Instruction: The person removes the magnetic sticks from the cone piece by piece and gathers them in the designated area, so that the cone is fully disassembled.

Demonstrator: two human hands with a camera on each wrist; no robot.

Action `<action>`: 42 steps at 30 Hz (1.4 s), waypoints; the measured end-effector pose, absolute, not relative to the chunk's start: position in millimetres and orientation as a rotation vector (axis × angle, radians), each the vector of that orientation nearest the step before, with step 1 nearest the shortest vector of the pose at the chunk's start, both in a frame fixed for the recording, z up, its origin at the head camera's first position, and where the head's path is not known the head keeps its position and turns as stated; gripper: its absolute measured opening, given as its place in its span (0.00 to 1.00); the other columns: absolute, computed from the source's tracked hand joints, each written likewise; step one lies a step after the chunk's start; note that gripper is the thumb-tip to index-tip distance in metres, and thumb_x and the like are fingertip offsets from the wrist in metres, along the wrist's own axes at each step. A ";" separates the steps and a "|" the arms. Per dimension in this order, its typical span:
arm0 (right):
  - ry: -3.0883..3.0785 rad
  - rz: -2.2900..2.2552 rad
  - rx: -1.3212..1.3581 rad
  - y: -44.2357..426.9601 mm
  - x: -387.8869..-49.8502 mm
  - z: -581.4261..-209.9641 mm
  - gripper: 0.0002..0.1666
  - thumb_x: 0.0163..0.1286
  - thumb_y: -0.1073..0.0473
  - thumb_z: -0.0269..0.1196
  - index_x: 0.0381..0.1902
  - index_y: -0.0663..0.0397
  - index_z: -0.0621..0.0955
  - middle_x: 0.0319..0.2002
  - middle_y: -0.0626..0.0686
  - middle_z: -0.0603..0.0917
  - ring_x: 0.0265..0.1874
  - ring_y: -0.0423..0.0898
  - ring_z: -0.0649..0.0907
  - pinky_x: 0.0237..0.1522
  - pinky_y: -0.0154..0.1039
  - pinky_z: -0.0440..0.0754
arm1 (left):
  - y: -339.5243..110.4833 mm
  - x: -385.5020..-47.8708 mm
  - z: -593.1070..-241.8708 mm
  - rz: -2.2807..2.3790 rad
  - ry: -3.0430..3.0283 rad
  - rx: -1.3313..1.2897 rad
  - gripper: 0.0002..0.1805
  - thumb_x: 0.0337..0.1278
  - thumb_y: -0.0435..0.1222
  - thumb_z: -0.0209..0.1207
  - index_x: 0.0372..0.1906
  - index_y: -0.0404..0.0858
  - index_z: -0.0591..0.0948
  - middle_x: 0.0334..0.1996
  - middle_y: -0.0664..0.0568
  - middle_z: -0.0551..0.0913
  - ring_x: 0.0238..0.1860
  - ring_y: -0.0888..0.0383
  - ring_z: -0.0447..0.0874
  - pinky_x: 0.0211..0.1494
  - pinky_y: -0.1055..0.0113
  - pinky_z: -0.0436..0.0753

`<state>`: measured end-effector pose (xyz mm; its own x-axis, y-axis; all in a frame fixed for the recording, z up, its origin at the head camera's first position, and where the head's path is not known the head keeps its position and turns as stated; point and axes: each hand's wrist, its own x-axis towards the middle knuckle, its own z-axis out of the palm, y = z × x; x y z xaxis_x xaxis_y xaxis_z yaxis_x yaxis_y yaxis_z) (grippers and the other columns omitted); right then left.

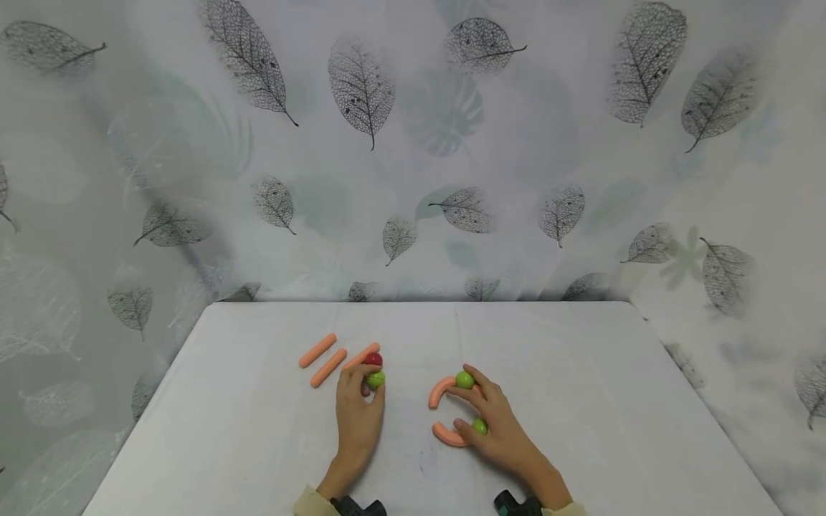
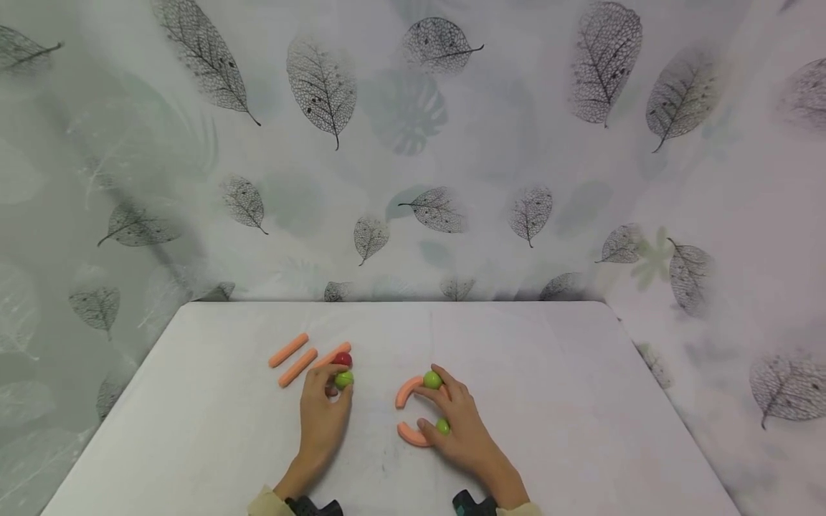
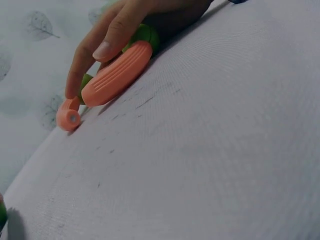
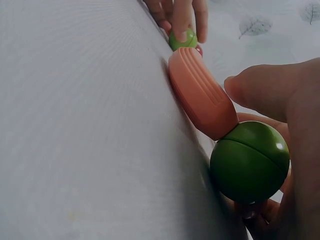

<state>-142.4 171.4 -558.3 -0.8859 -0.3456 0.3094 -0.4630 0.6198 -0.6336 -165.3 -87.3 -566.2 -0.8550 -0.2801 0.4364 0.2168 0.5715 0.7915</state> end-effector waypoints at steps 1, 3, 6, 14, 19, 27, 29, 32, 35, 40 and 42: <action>-2.682 1.117 0.679 171.2 -142.6 -558.1 0.26 0.71 0.53 0.67 0.66 0.39 0.81 0.80 0.61 0.63 0.73 0.67 0.69 0.64 0.74 0.69 | -87.6 -165.4 -566.5 -1.246 -2.275 0.052 0.18 0.51 0.22 0.72 0.46 0.40 0.85 0.41 0.48 0.77 0.36 0.57 0.72 0.39 0.70 0.71; -2.679 1.115 0.684 171.0 -143.1 -557.6 0.26 0.71 0.53 0.68 0.66 0.39 0.81 0.80 0.61 0.63 0.73 0.68 0.68 0.64 0.74 0.70 | -88.2 -165.5 -566.9 -1.240 -2.270 0.052 0.18 0.50 0.22 0.72 0.46 0.40 0.85 0.41 0.48 0.77 0.36 0.57 0.71 0.39 0.70 0.71; -2.674 1.115 0.686 170.8 -142.8 -557.0 0.27 0.70 0.53 0.68 0.67 0.40 0.81 0.80 0.61 0.63 0.73 0.67 0.69 0.63 0.73 0.70 | -88.3 -165.1 -567.6 -1.225 -2.271 0.052 0.19 0.50 0.22 0.73 0.46 0.40 0.85 0.41 0.48 0.77 0.37 0.56 0.70 0.40 0.69 0.70; -2.678 1.134 0.623 171.8 -140.5 -559.6 0.30 0.70 0.53 0.69 0.69 0.42 0.79 0.80 0.59 0.64 0.75 0.66 0.68 0.65 0.72 0.71 | -87.7 -162.1 -567.4 -1.224 -2.274 0.041 0.17 0.51 0.24 0.73 0.46 0.40 0.85 0.47 0.47 0.80 0.47 0.53 0.74 0.46 0.63 0.75; -2.702 1.211 0.550 173.9 -142.8 -558.0 0.33 0.70 0.56 0.69 0.72 0.44 0.75 0.80 0.56 0.65 0.78 0.63 0.67 0.70 0.69 0.70 | -86.0 -163.1 -565.5 -1.161 -2.240 -0.007 0.16 0.53 0.23 0.71 0.46 0.40 0.85 0.47 0.46 0.80 0.50 0.50 0.75 0.50 0.57 0.75; -2.708 1.234 0.489 172.9 -142.0 -557.1 0.38 0.70 0.58 0.69 0.75 0.47 0.71 0.79 0.54 0.67 0.78 0.60 0.67 0.73 0.66 0.68 | -85.8 -161.5 -562.7 -1.129 -2.235 -0.095 0.15 0.58 0.22 0.67 0.46 0.41 0.84 0.48 0.48 0.80 0.51 0.52 0.74 0.50 0.62 0.74; -2.709 1.241 0.485 172.2 -141.7 -555.6 0.38 0.69 0.59 0.69 0.75 0.49 0.71 0.79 0.55 0.67 0.78 0.61 0.67 0.73 0.66 0.68 | -85.4 -160.5 -562.0 -1.129 -2.226 -0.131 0.16 0.57 0.21 0.67 0.46 0.42 0.84 0.49 0.48 0.79 0.52 0.52 0.74 0.52 0.62 0.75; -2.708 1.242 0.485 171.7 -141.7 -553.9 0.38 0.69 0.60 0.69 0.75 0.49 0.71 0.79 0.55 0.68 0.78 0.61 0.67 0.73 0.67 0.68 | -84.5 -159.4 -561.4 -1.133 -2.208 -0.205 0.16 0.57 0.21 0.66 0.46 0.42 0.84 0.50 0.48 0.80 0.55 0.52 0.76 0.56 0.62 0.76; -2.700 1.238 0.494 171.6 -141.7 -553.3 0.38 0.69 0.61 0.69 0.76 0.48 0.71 0.79 0.54 0.68 0.78 0.61 0.68 0.73 0.67 0.68 | -83.4 -159.0 -561.7 -1.171 -2.199 -0.317 0.16 0.58 0.22 0.66 0.47 0.42 0.84 0.48 0.51 0.81 0.52 0.53 0.77 0.54 0.65 0.76; -2.699 1.192 0.512 171.7 -141.7 -555.9 0.38 0.70 0.60 0.69 0.76 0.45 0.71 0.78 0.51 0.70 0.77 0.57 0.71 0.72 0.64 0.70 | -81.2 -158.6 -565.2 -1.278 -2.232 -0.562 0.17 0.61 0.22 0.64 0.51 0.42 0.82 0.46 0.55 0.83 0.45 0.56 0.80 0.45 0.68 0.80; -2.707 1.190 0.513 171.9 -141.3 -557.1 0.38 0.71 0.59 0.68 0.77 0.43 0.71 0.78 0.49 0.70 0.77 0.55 0.71 0.72 0.62 0.70 | -80.5 -157.5 -566.1 -1.326 -2.269 -0.640 0.18 0.62 0.23 0.64 0.53 0.43 0.82 0.47 0.54 0.84 0.44 0.58 0.81 0.44 0.68 0.82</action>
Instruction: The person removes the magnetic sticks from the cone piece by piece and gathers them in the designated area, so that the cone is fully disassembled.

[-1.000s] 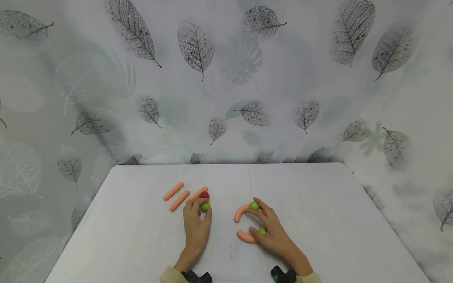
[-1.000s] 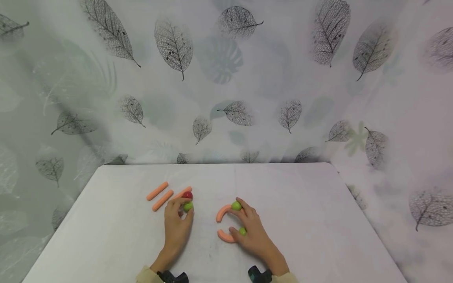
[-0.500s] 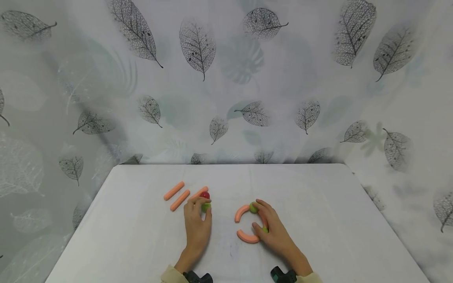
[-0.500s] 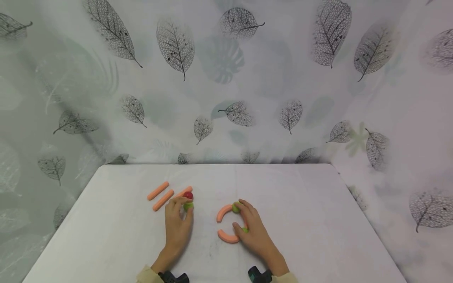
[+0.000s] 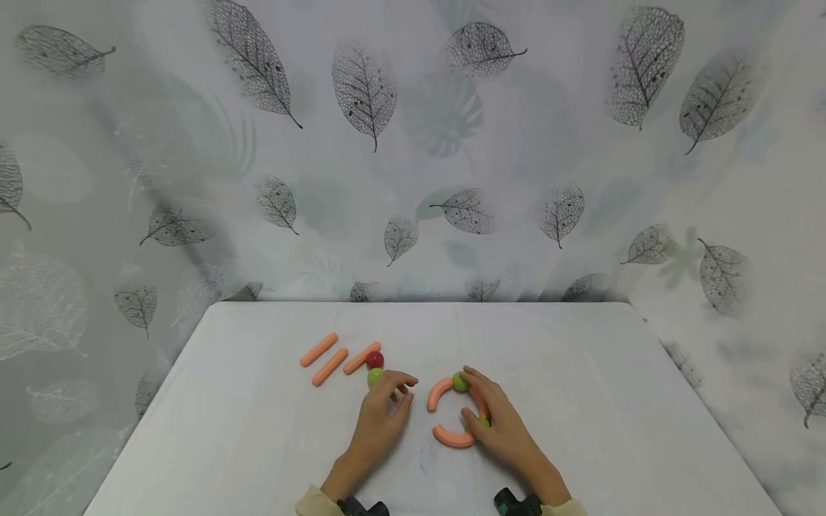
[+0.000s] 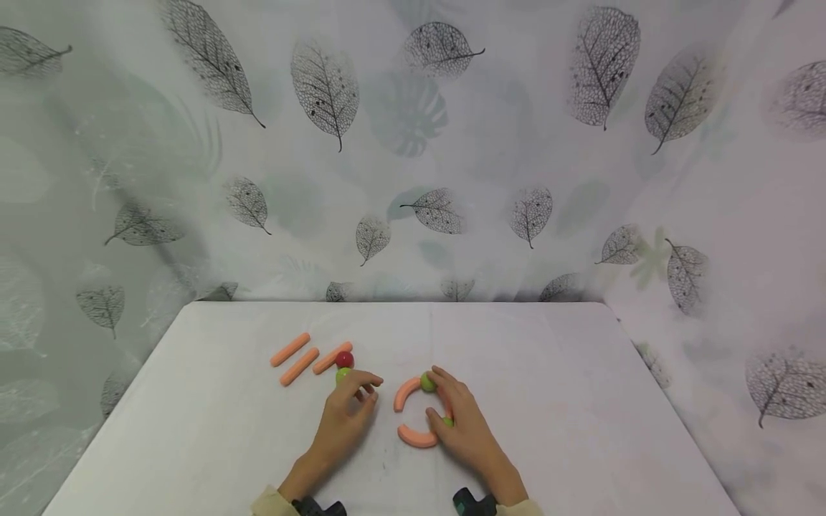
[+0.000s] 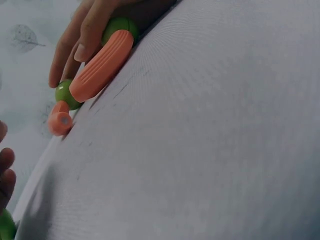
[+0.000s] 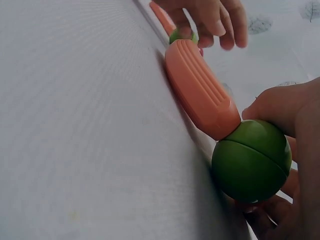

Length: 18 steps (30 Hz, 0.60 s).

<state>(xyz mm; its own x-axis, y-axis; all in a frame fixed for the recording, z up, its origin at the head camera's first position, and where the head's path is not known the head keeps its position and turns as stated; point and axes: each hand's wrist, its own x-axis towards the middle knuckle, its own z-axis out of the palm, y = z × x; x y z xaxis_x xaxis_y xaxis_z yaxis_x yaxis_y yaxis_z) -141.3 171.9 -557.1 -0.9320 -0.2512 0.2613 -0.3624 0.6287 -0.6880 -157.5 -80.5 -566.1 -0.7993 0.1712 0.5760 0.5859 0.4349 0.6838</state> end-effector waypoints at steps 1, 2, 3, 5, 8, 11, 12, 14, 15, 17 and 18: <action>-2.711 1.200 0.513 171.8 -141.7 -557.2 0.38 0.71 0.59 0.68 0.76 0.41 0.71 0.78 0.48 0.70 0.77 0.54 0.70 0.73 0.61 0.70 | -80.4 -157.4 -566.3 -1.352 -2.294 -0.669 0.19 0.62 0.23 0.64 0.54 0.43 0.82 0.48 0.54 0.85 0.44 0.59 0.82 0.43 0.68 0.83; -2.714 1.209 0.520 171.5 -142.0 -557.1 0.37 0.72 0.59 0.68 0.76 0.40 0.71 0.78 0.47 0.70 0.77 0.53 0.70 0.73 0.61 0.70 | -80.5 -157.3 -566.3 -1.373 -2.323 -0.694 0.19 0.62 0.24 0.65 0.55 0.43 0.82 0.48 0.53 0.85 0.44 0.59 0.82 0.43 0.69 0.83; -2.710 1.225 0.530 171.3 -142.5 -556.7 0.37 0.72 0.59 0.68 0.76 0.40 0.71 0.78 0.47 0.70 0.77 0.53 0.70 0.73 0.61 0.70 | -80.7 -157.4 -566.1 -1.393 -2.355 -0.715 0.20 0.63 0.25 0.65 0.57 0.43 0.82 0.49 0.53 0.84 0.44 0.59 0.82 0.44 0.69 0.83; -2.703 1.247 0.560 170.8 -143.6 -555.3 0.36 0.72 0.58 0.67 0.76 0.40 0.71 0.78 0.47 0.70 0.78 0.52 0.70 0.73 0.61 0.70 | -81.3 -157.7 -565.7 -1.412 -2.433 -0.739 0.21 0.64 0.28 0.67 0.59 0.45 0.81 0.50 0.52 0.84 0.45 0.60 0.81 0.46 0.70 0.83; -2.683 1.272 0.601 169.9 -145.9 -552.3 0.34 0.72 0.59 0.67 0.75 0.40 0.73 0.77 0.46 0.72 0.77 0.52 0.71 0.73 0.60 0.71 | -82.0 -159.4 -564.8 -1.394 -2.549 -0.759 0.21 0.66 0.36 0.68 0.62 0.48 0.81 0.54 0.56 0.82 0.48 0.61 0.80 0.52 0.69 0.82; -2.639 1.284 0.654 169.3 -148.4 -550.5 0.32 0.73 0.61 0.67 0.72 0.40 0.76 0.74 0.46 0.75 0.75 0.52 0.74 0.74 0.52 0.72 | -81.8 -160.5 -563.7 -1.339 -2.598 -0.772 0.21 0.67 0.42 0.68 0.63 0.51 0.80 0.58 0.59 0.81 0.52 0.62 0.80 0.56 0.65 0.81; -2.619 1.283 0.674 169.4 -149.0 -550.5 0.31 0.73 0.61 0.67 0.71 0.41 0.76 0.73 0.46 0.77 0.74 0.52 0.75 0.75 0.47 0.72 | -81.6 -160.6 -563.6 -1.321 -2.603 -0.779 0.21 0.67 0.43 0.68 0.63 0.51 0.81 0.58 0.60 0.81 0.53 0.63 0.79 0.58 0.64 0.81; -2.575 1.289 0.721 170.4 -149.2 -552.0 0.28 0.73 0.62 0.66 0.69 0.42 0.78 0.71 0.48 0.79 0.72 0.52 0.77 0.74 0.37 0.72 | -80.4 -159.2 -563.8 -1.273 -2.597 -0.805 0.20 0.68 0.43 0.67 0.63 0.50 0.81 0.57 0.62 0.82 0.53 0.62 0.79 0.58 0.63 0.81; -2.550 1.300 0.748 171.5 -148.6 -553.2 0.26 0.74 0.63 0.65 0.68 0.44 0.79 0.69 0.49 0.80 0.71 0.52 0.78 0.74 0.33 0.71 | -79.5 -158.4 -563.9 -1.255 -2.597 -0.823 0.20 0.68 0.43 0.67 0.62 0.50 0.81 0.57 0.62 0.83 0.53 0.62 0.79 0.58 0.63 0.80; -2.502 1.363 0.783 174.9 -146.7 -556.2 0.24 0.75 0.65 0.64 0.66 0.47 0.79 0.66 0.53 0.82 0.68 0.50 0.81 0.70 0.26 0.72 | -76.5 -157.4 -564.5 -1.207 -2.603 -0.871 0.20 0.67 0.44 0.67 0.62 0.50 0.82 0.55 0.63 0.84 0.51 0.63 0.78 0.56 0.65 0.79; -2.487 1.402 0.786 176.9 -145.8 -557.2 0.23 0.75 0.65 0.64 0.65 0.48 0.80 0.65 0.53 0.83 0.66 0.48 0.82 0.67 0.25 0.73 | -74.5 -157.5 -564.5 -1.191 -2.609 -0.896 0.20 0.68 0.45 0.66 0.62 0.51 0.82 0.54 0.64 0.85 0.50 0.64 0.78 0.55 0.66 0.79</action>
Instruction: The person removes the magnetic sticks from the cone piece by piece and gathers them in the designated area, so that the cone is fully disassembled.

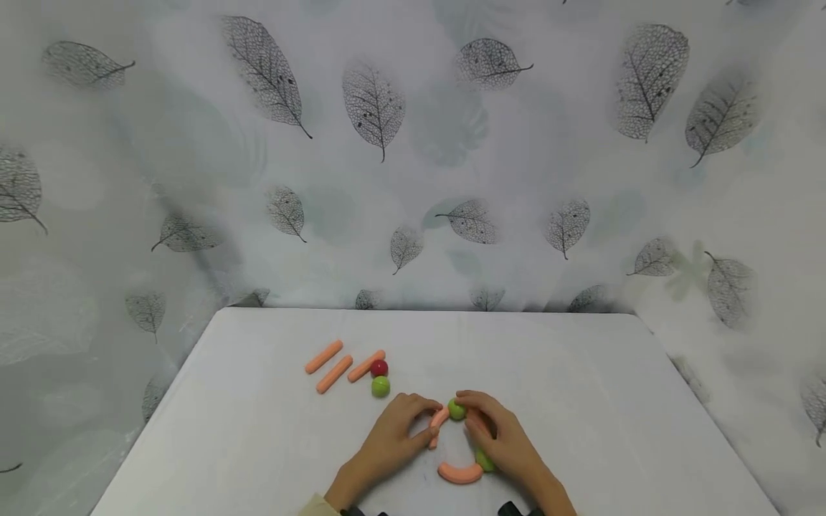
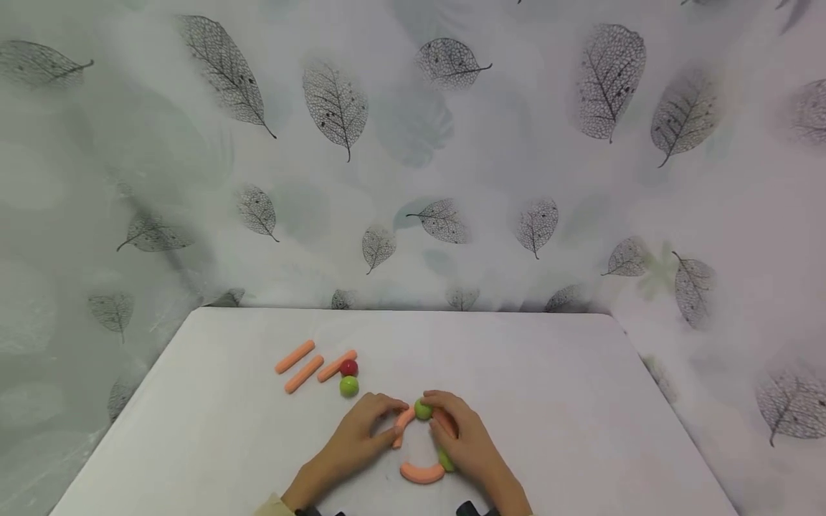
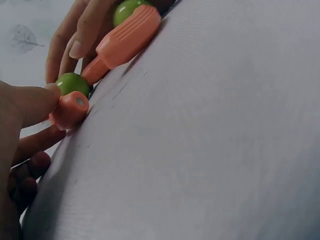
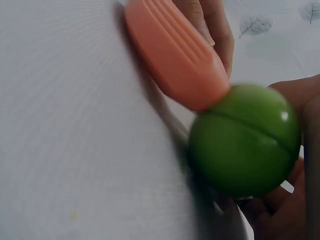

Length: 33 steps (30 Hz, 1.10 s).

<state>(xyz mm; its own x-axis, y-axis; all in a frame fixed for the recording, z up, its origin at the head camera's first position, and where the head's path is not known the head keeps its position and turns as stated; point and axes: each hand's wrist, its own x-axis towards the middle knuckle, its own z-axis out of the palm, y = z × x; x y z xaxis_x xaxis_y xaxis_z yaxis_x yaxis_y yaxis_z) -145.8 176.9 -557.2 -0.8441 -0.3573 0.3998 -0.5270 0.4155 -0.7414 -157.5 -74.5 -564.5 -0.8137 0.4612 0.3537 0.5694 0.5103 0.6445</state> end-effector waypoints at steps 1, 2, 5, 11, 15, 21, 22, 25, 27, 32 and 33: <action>-2.474 1.451 0.791 175.4 -145.2 -559.7 0.22 0.75 0.65 0.64 0.65 0.49 0.80 0.63 0.54 0.84 0.63 0.45 0.83 0.64 0.24 0.75 | -75.9 -156.1 -564.9 -1.175 -2.621 -0.903 0.20 0.68 0.46 0.66 0.62 0.51 0.82 0.53 0.65 0.85 0.48 0.65 0.77 0.54 0.67 0.78; -2.470 1.487 0.791 173.6 -145.3 -561.7 0.22 0.75 0.65 0.64 0.64 0.48 0.80 0.62 0.53 0.84 0.61 0.42 0.83 0.61 0.24 0.77 | -77.1 -155.4 -565.1 -1.154 -2.625 -0.908 0.19 0.69 0.47 0.65 0.62 0.51 0.82 0.51 0.65 0.86 0.47 0.65 0.76 0.53 0.68 0.78; -2.500 1.529 0.775 173.4 -145.9 -563.2 0.21 0.75 0.63 0.65 0.63 0.46 0.81 0.59 0.50 0.86 0.51 0.36 0.83 0.52 0.28 0.82 | -74.1 -155.1 -564.8 -1.120 -2.628 -0.899 0.17 0.70 0.49 0.64 0.59 0.52 0.83 0.46 0.67 0.86 0.43 0.67 0.74 0.50 0.71 0.75; -2.629 1.520 0.739 172.5 -145.9 -561.5 0.22 0.72 0.55 0.69 0.62 0.38 0.82 0.55 0.46 0.87 0.42 0.33 0.82 0.45 0.32 0.84 | -67.1 -151.0 -565.3 -1.090 -2.608 -0.815 0.10 0.67 0.49 0.66 0.49 0.54 0.86 0.39 0.68 0.85 0.38 0.70 0.71 0.44 0.74 0.68; -2.664 1.512 0.710 172.2 -145.2 -559.9 0.23 0.69 0.52 0.72 0.61 0.36 0.82 0.54 0.43 0.87 0.45 0.33 0.83 0.49 0.32 0.83 | -62.9 -149.7 -567.2 -1.092 -2.598 -0.763 0.07 0.65 0.48 0.67 0.44 0.55 0.86 0.37 0.69 0.85 0.37 0.70 0.70 0.43 0.75 0.66; -2.656 1.478 0.738 175.0 -144.3 -556.6 0.22 0.67 0.53 0.73 0.59 0.37 0.84 0.52 0.43 0.88 0.45 0.33 0.83 0.50 0.32 0.83 | -57.6 -149.3 -565.7 -1.109 -2.618 -0.713 0.07 0.63 0.50 0.68 0.40 0.55 0.86 0.33 0.69 0.83 0.36 0.71 0.68 0.42 0.75 0.64; -2.656 1.480 0.743 175.3 -144.5 -556.6 0.22 0.67 0.53 0.73 0.59 0.37 0.84 0.52 0.42 0.88 0.45 0.33 0.83 0.50 0.32 0.83 | -57.0 -148.9 -564.7 -1.105 -2.625 -0.704 0.07 0.62 0.50 0.68 0.40 0.55 0.86 0.32 0.69 0.83 0.35 0.71 0.68 0.42 0.75 0.64; -2.640 1.495 0.764 174.7 -144.6 -557.4 0.23 0.67 0.53 0.73 0.59 0.38 0.84 0.53 0.41 0.87 0.45 0.33 0.82 0.50 0.32 0.83 | -56.7 -147.4 -561.9 -1.093 -2.639 -0.685 0.06 0.61 0.49 0.69 0.38 0.55 0.85 0.30 0.69 0.81 0.35 0.71 0.67 0.41 0.75 0.63; -2.632 1.504 0.785 173.9 -143.3 -559.7 0.23 0.66 0.54 0.73 0.59 0.39 0.84 0.53 0.41 0.87 0.44 0.34 0.82 0.49 0.32 0.83 | -57.5 -144.6 -562.3 -1.076 -2.637 -0.683 0.06 0.60 0.48 0.69 0.37 0.55 0.85 0.29 0.69 0.81 0.35 0.71 0.67 0.40 0.75 0.63; -2.630 1.504 0.776 173.5 -143.3 -560.8 0.23 0.66 0.54 0.73 0.59 0.39 0.84 0.53 0.41 0.87 0.44 0.34 0.83 0.49 0.32 0.83 | -57.5 -145.2 -565.1 -1.026 -2.586 -0.703 0.05 0.56 0.46 0.71 0.35 0.54 0.85 0.27 0.69 0.79 0.34 0.71 0.66 0.40 0.76 0.62; -2.634 1.509 0.763 173.6 -143.1 -561.1 0.23 0.66 0.54 0.73 0.59 0.39 0.84 0.53 0.41 0.87 0.44 0.34 0.83 0.49 0.32 0.83 | -57.2 -145.7 -565.8 -1.015 -2.576 -0.710 0.06 0.55 0.45 0.71 0.34 0.54 0.84 0.26 0.69 0.78 0.33 0.71 0.66 0.40 0.76 0.62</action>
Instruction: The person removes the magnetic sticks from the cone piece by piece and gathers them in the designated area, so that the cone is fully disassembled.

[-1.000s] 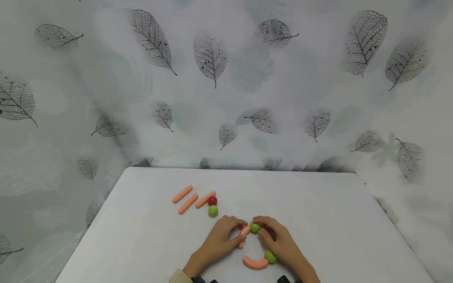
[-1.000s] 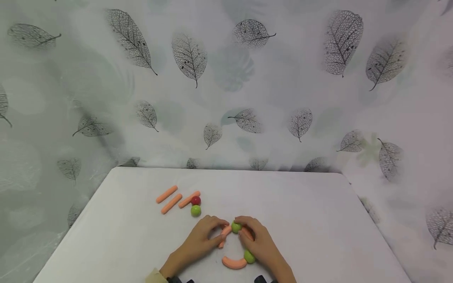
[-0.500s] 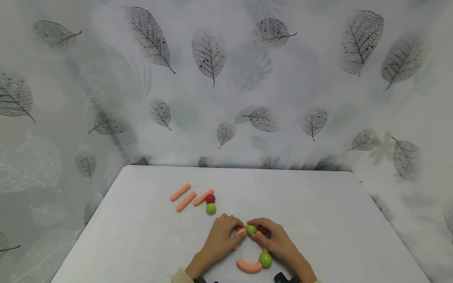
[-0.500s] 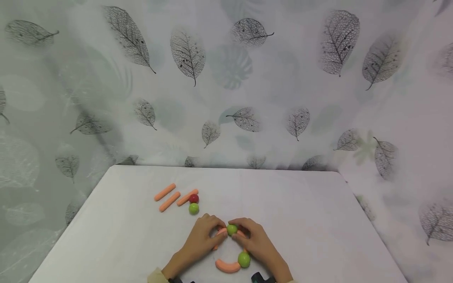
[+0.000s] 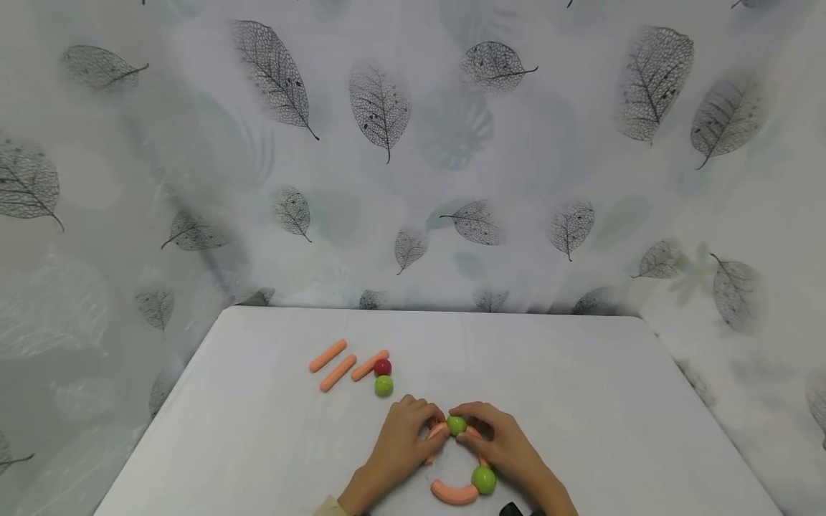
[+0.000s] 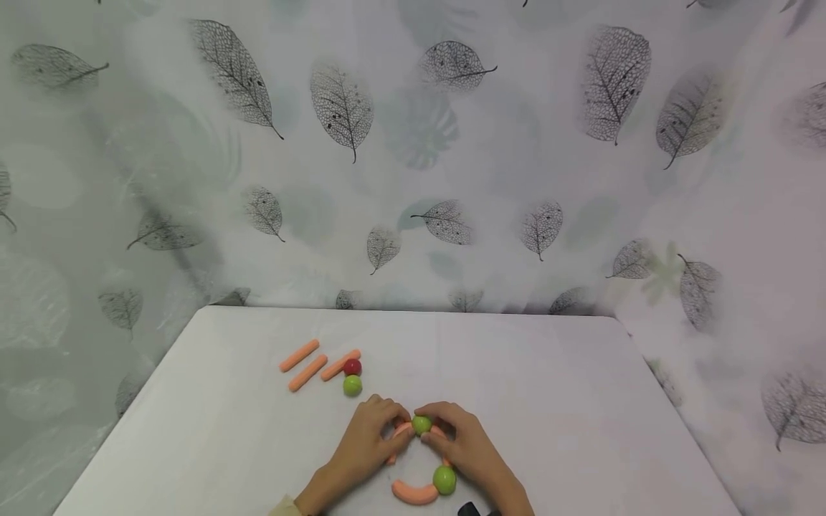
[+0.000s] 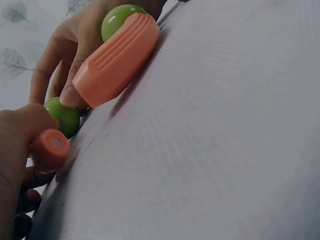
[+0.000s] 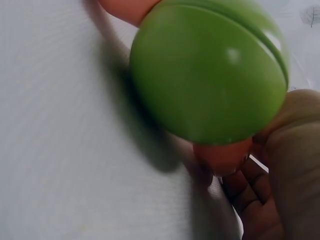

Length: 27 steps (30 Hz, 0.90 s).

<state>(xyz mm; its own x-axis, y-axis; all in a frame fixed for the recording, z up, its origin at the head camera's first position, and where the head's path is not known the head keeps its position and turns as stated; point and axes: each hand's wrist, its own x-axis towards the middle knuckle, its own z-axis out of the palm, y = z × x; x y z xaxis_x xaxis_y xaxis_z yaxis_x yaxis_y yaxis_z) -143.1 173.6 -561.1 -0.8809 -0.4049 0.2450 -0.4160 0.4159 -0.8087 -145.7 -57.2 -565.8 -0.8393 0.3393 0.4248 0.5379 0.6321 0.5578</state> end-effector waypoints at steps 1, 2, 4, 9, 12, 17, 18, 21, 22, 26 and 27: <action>-2.640 1.509 0.751 173.9 -143.1 -560.9 0.23 0.66 0.54 0.74 0.59 0.39 0.84 0.53 0.41 0.87 0.44 0.34 0.82 0.48 0.31 0.83 | -56.9 -146.1 -566.0 -1.010 -2.567 -0.715 0.06 0.53 0.44 0.71 0.34 0.54 0.84 0.25 0.69 0.78 0.33 0.71 0.66 0.39 0.76 0.62; -2.645 1.510 0.741 174.1 -142.9 -560.8 0.23 0.66 0.54 0.74 0.58 0.39 0.84 0.53 0.41 0.87 0.43 0.34 0.82 0.48 0.31 0.83 | -56.7 -146.4 -566.2 -1.006 -2.557 -0.722 0.06 0.52 0.43 0.71 0.33 0.54 0.84 0.24 0.68 0.77 0.33 0.71 0.65 0.39 0.76 0.62; -2.653 1.517 0.726 174.3 -142.5 -560.9 0.23 0.66 0.54 0.74 0.58 0.39 0.84 0.51 0.41 0.87 0.42 0.34 0.82 0.46 0.31 0.83 | -56.6 -146.9 -566.8 -1.006 -2.543 -0.728 0.06 0.50 0.42 0.71 0.32 0.54 0.84 0.22 0.68 0.75 0.32 0.71 0.65 0.38 0.77 0.62; -2.667 1.530 0.713 174.2 -142.6 -561.0 0.23 0.66 0.54 0.73 0.59 0.38 0.84 0.49 0.40 0.86 0.41 0.34 0.81 0.45 0.31 0.82 | -57.9 -146.8 -568.0 -1.026 -2.540 -0.726 0.05 0.52 0.43 0.70 0.32 0.54 0.85 0.22 0.69 0.75 0.31 0.72 0.65 0.38 0.77 0.62; -2.666 1.519 0.718 174.9 -144.0 -560.2 0.24 0.66 0.54 0.74 0.59 0.37 0.83 0.50 0.40 0.86 0.41 0.34 0.81 0.45 0.31 0.83 | -59.1 -147.1 -566.1 -1.037 -2.552 -0.739 0.04 0.55 0.44 0.70 0.33 0.54 0.85 0.23 0.68 0.75 0.32 0.72 0.65 0.38 0.77 0.62; -2.665 1.514 0.706 175.9 -143.9 -560.0 0.24 0.65 0.53 0.74 0.59 0.35 0.83 0.50 0.41 0.87 0.40 0.34 0.82 0.44 0.32 0.83 | -63.3 -146.6 -560.5 -1.021 -2.651 -0.769 0.05 0.62 0.49 0.69 0.36 0.55 0.86 0.26 0.68 0.76 0.33 0.71 0.64 0.41 0.77 0.64; -2.666 1.516 0.698 176.0 -143.7 -559.8 0.24 0.65 0.53 0.74 0.59 0.35 0.83 0.50 0.40 0.87 0.40 0.34 0.82 0.44 0.32 0.83 | -64.3 -146.9 -558.9 -1.006 -2.675 -0.778 0.05 0.63 0.50 0.68 0.37 0.55 0.86 0.27 0.69 0.76 0.34 0.71 0.64 0.41 0.76 0.65; -2.673 1.513 0.685 175.6 -142.9 -558.7 0.25 0.64 0.54 0.75 0.59 0.35 0.83 0.50 0.40 0.87 0.40 0.34 0.82 0.44 0.32 0.82 | -67.8 -148.5 -555.0 -0.943 -2.723 -0.821 0.06 0.64 0.51 0.68 0.37 0.56 0.86 0.29 0.70 0.76 0.34 0.71 0.65 0.40 0.77 0.67; -2.675 1.508 0.682 175.4 -142.7 -558.6 0.25 0.64 0.54 0.75 0.58 0.35 0.83 0.50 0.40 0.87 0.40 0.33 0.81 0.44 0.32 0.82 | -68.9 -148.9 -553.8 -0.922 -2.734 -0.834 0.06 0.64 0.51 0.68 0.38 0.56 0.86 0.29 0.70 0.77 0.33 0.71 0.66 0.40 0.77 0.67; -2.685 1.494 0.685 174.1 -142.2 -557.6 0.25 0.65 0.55 0.75 0.59 0.34 0.83 0.48 0.39 0.86 0.39 0.33 0.81 0.43 0.31 0.82 | -73.4 -150.8 -550.5 -0.833 -2.752 -0.883 0.06 0.64 0.51 0.68 0.39 0.55 0.88 0.32 0.68 0.80 0.32 0.71 0.66 0.36 0.79 0.66; -2.684 1.491 0.689 173.9 -142.3 -557.5 0.25 0.65 0.55 0.75 0.59 0.35 0.83 0.47 0.39 0.86 0.39 0.34 0.81 0.43 0.31 0.82 | -74.5 -151.0 -549.6 -0.811 -2.758 -0.889 0.07 0.64 0.51 0.68 0.39 0.55 0.88 0.33 0.68 0.80 0.32 0.71 0.66 0.36 0.79 0.66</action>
<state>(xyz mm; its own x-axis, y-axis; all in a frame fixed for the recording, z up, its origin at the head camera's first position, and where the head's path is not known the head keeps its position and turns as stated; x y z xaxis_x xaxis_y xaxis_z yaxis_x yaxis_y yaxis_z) -142.3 173.9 -557.5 -0.9040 -0.3762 0.2031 -0.3711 0.4548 -0.8096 -151.0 -74.5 -549.6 -0.8174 0.5038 0.2795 0.5749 0.6815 0.4529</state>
